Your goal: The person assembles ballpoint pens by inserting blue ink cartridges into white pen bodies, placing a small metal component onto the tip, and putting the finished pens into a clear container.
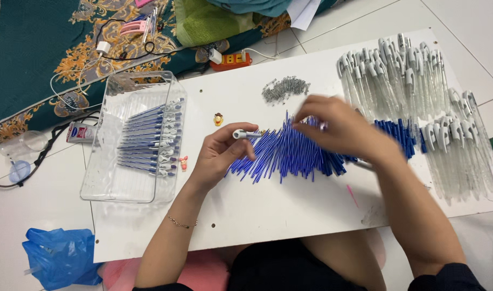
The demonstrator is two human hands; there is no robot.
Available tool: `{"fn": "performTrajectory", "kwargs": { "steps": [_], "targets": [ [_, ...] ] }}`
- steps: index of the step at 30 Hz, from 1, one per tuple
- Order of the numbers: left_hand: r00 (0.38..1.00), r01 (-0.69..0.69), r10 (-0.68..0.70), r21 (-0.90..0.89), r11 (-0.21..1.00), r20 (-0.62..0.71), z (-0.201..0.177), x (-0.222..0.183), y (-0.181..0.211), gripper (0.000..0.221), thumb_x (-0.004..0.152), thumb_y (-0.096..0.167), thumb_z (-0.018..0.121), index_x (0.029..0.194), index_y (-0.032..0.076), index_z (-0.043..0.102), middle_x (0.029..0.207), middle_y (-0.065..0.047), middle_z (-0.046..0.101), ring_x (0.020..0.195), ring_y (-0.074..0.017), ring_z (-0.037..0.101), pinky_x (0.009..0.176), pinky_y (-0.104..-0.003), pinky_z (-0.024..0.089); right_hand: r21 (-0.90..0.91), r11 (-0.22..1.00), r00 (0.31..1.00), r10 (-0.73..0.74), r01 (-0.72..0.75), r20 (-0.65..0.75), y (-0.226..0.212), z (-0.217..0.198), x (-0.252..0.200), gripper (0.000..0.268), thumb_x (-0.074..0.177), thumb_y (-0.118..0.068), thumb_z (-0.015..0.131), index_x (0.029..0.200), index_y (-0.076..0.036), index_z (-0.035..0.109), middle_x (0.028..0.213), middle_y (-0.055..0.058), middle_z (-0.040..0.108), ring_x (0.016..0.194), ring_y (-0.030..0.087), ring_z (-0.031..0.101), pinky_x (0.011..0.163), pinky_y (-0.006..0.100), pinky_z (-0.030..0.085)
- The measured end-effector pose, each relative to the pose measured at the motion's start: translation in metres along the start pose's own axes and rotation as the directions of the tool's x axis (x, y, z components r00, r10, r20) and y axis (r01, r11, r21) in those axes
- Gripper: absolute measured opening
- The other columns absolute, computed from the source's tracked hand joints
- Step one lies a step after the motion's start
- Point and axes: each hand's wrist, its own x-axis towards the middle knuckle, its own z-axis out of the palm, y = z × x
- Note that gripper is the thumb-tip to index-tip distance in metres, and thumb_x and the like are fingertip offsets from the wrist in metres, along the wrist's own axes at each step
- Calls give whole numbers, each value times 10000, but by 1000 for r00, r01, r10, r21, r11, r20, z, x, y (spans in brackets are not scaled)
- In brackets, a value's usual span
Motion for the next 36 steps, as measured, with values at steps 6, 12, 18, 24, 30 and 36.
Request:
{"fn": "performTrajectory", "kwargs": {
  "steps": [6, 12, 18, 24, 30, 36],
  "targets": [
    [972, -149, 183, 218, 965, -148, 5, -3, 1, 207, 993, 108, 703, 1194, 61, 717, 925, 9, 527, 840, -116, 511, 824, -233, 478, -529, 677, 730, 668, -512, 148, 15, -44, -13, 278, 944, -389, 677, 1008, -146, 794, 948, 6, 807, 853, 248, 717, 752, 400, 521],
    [942, -265, 326, 419, 869, -81, 14, 3, 6, 100, 1019, 156, 666, 1108, 111, 669, 1069, -58, 627, 1042, -195, 599, 931, -304, 487, -612, 605, 643, 740, -510, 196, 4, -34, -2, 385, 934, -492, 666, 998, -144, 818, 972, 20, 817, 921, 250, 735, 801, 387, 557],
    [836, -496, 519, 655, 570, 182, 21, 6, 2, 173, 960, 33, 749, 1118, 64, 686, 990, -51, 721, 845, -226, 667, 838, -355, 490, -642, 610, 672, 715, -464, 194, 17, -23, -1, 351, 909, -486, 670, 845, -166, 799, 834, 9, 801, 803, 254, 723, 769, 379, 543],
    [751, -547, 587, 782, 298, 302, 17, 3, -7, 181, 966, -4, 715, 1129, 68, 682, 958, -79, 714, 833, -244, 703, 773, -386, 551, -658, 587, 675, 721, -472, 158, 20, -16, -1, 320, 830, -384, 643, 615, -146, 628, 613, 57, 660, 615, 280, 591, 612, 380, 455],
    [701, -559, 603, 818, 133, 381, 17, 2, -5, 149, 1000, 49, 724, 1135, 105, 697, 995, -35, 680, 778, -189, 658, 645, -338, 455, -701, 557, 691, 712, -445, 127, 34, -12, -3, 330, 839, -404, 580, 608, -169, 603, 637, 54, 687, 662, 309, 633, 614, 389, 453],
    [701, -523, 628, 842, 131, 338, 17, 1, 1, 143, 1001, 39, 719, 1133, 88, 692, 980, -36, 675, 754, -193, 627, 654, -346, 440, -288, 823, 847, 528, -489, 71, -1, -37, -3, 233, 926, -297, 668, 904, -109, 804, 832, -8, 800, 601, 184, 632, 682, 376, 455]
  ]
}}
